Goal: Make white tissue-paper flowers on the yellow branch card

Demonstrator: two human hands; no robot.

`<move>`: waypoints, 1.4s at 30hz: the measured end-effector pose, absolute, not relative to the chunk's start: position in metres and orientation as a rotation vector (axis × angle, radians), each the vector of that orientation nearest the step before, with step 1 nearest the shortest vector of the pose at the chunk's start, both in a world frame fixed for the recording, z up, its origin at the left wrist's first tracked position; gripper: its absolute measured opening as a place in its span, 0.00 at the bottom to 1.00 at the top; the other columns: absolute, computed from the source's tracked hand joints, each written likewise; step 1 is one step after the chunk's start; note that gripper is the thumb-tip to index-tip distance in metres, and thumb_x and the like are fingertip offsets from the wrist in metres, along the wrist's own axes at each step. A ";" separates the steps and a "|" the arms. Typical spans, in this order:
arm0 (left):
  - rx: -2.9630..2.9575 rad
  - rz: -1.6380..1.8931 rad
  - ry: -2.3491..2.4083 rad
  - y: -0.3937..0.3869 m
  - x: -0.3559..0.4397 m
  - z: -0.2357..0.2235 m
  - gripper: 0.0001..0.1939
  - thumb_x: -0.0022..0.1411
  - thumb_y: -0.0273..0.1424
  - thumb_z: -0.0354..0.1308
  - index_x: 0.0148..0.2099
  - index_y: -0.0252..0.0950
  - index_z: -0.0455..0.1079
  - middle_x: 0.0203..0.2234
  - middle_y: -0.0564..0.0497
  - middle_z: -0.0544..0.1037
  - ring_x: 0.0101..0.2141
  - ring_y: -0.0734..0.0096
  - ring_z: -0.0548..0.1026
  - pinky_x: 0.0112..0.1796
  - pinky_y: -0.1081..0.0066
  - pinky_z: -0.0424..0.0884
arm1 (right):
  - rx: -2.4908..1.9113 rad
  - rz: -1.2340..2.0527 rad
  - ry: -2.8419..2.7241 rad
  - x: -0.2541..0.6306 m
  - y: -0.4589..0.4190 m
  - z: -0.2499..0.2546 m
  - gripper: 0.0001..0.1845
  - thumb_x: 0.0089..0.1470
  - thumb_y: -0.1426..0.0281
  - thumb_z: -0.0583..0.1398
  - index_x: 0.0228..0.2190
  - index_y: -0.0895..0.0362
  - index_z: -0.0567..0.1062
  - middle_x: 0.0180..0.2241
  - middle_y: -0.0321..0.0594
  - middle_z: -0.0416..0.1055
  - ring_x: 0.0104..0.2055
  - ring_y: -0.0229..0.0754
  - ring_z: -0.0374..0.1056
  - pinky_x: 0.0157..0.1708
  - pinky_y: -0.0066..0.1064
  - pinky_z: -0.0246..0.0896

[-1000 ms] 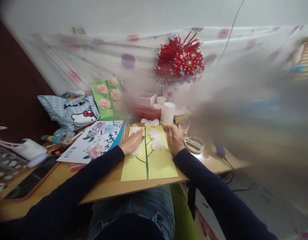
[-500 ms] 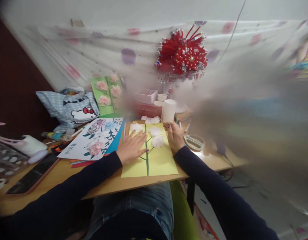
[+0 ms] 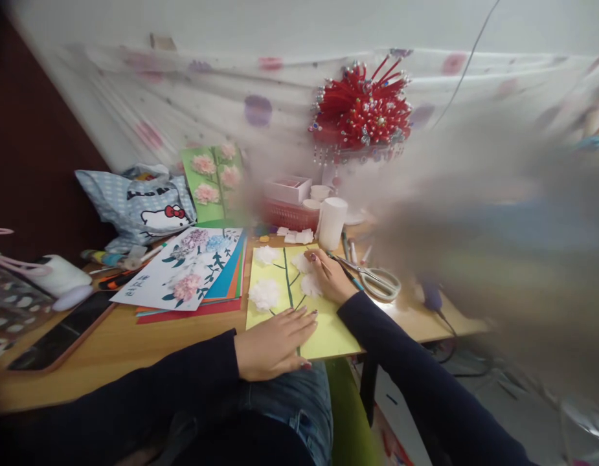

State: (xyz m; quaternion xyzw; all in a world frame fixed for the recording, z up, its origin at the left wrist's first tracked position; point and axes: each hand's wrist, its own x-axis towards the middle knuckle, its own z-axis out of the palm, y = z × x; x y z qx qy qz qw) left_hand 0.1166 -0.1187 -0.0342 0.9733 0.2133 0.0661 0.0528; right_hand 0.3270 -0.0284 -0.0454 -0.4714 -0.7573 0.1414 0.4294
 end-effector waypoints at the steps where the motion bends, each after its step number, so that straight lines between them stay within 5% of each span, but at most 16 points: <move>1: 2.993 0.226 0.629 -0.119 0.116 -0.033 0.32 0.70 0.46 0.37 0.66 0.27 0.53 0.65 0.39 0.55 0.65 0.60 0.51 0.63 0.62 0.45 | -1.189 0.345 -1.900 0.327 -0.028 -0.045 0.25 0.65 0.55 0.42 0.44 0.55 0.70 0.42 0.44 0.73 0.44 0.45 0.69 0.47 0.38 0.62; 7: 3.033 0.390 1.125 -0.095 0.094 -0.025 0.25 0.69 0.44 0.46 0.59 0.33 0.65 0.57 0.42 0.69 0.62 0.51 0.56 0.61 0.40 0.31 | -1.226 0.320 -1.923 0.324 -0.030 -0.045 0.24 0.65 0.55 0.42 0.44 0.56 0.69 0.41 0.44 0.73 0.44 0.45 0.69 0.47 0.38 0.61; 14: 2.831 0.473 1.319 -0.070 0.083 -0.009 0.17 0.63 0.38 0.56 0.52 0.35 0.70 0.45 0.43 0.77 0.53 0.53 0.68 0.60 0.38 0.37 | -1.230 0.327 -1.867 0.323 -0.031 -0.045 0.24 0.64 0.54 0.42 0.42 0.55 0.70 0.39 0.42 0.73 0.41 0.44 0.70 0.43 0.36 0.62; 22: 2.850 0.417 1.330 -0.072 0.109 -0.018 0.03 0.62 0.29 0.56 0.39 0.37 0.70 0.50 0.45 0.73 0.57 0.51 0.63 0.58 0.36 0.41 | -1.163 0.423 -1.675 0.323 -0.027 -0.048 0.25 0.64 0.53 0.43 0.41 0.56 0.70 0.38 0.44 0.74 0.39 0.44 0.70 0.42 0.37 0.63; 28: 2.772 0.437 1.425 -0.071 0.114 -0.030 0.04 0.65 0.25 0.51 0.37 0.36 0.66 0.49 0.44 0.72 0.57 0.54 0.62 0.58 0.42 0.45 | -1.037 0.483 -1.444 0.321 -0.031 -0.042 0.26 0.63 0.50 0.43 0.41 0.55 0.70 0.38 0.44 0.74 0.39 0.42 0.71 0.42 0.37 0.64; 33: 2.415 0.678 1.379 -0.062 0.114 -0.015 0.04 0.63 0.25 0.50 0.34 0.37 0.62 0.45 0.46 0.74 0.50 0.60 0.67 0.53 0.55 0.59 | -1.096 0.523 -1.442 0.321 -0.031 -0.043 0.27 0.62 0.49 0.44 0.41 0.56 0.70 0.38 0.45 0.74 0.39 0.44 0.71 0.42 0.39 0.65; 38: 1.892 0.795 1.204 -0.047 0.115 -0.010 0.06 0.67 0.31 0.45 0.35 0.38 0.58 0.26 0.53 0.76 0.26 0.72 0.72 0.33 0.70 0.67 | -1.189 0.593 -1.463 0.321 -0.026 -0.045 0.29 0.60 0.47 0.44 0.41 0.56 0.69 0.38 0.46 0.74 0.40 0.46 0.71 0.42 0.40 0.66; 42: 1.692 0.918 0.992 -0.037 0.118 -0.004 0.12 0.63 0.38 0.53 0.33 0.38 0.57 0.16 0.59 0.68 0.19 0.76 0.69 0.28 0.73 0.66 | -1.237 0.671 -1.438 0.322 -0.026 -0.045 0.27 0.60 0.49 0.45 0.41 0.56 0.69 0.39 0.47 0.74 0.41 0.47 0.72 0.41 0.40 0.67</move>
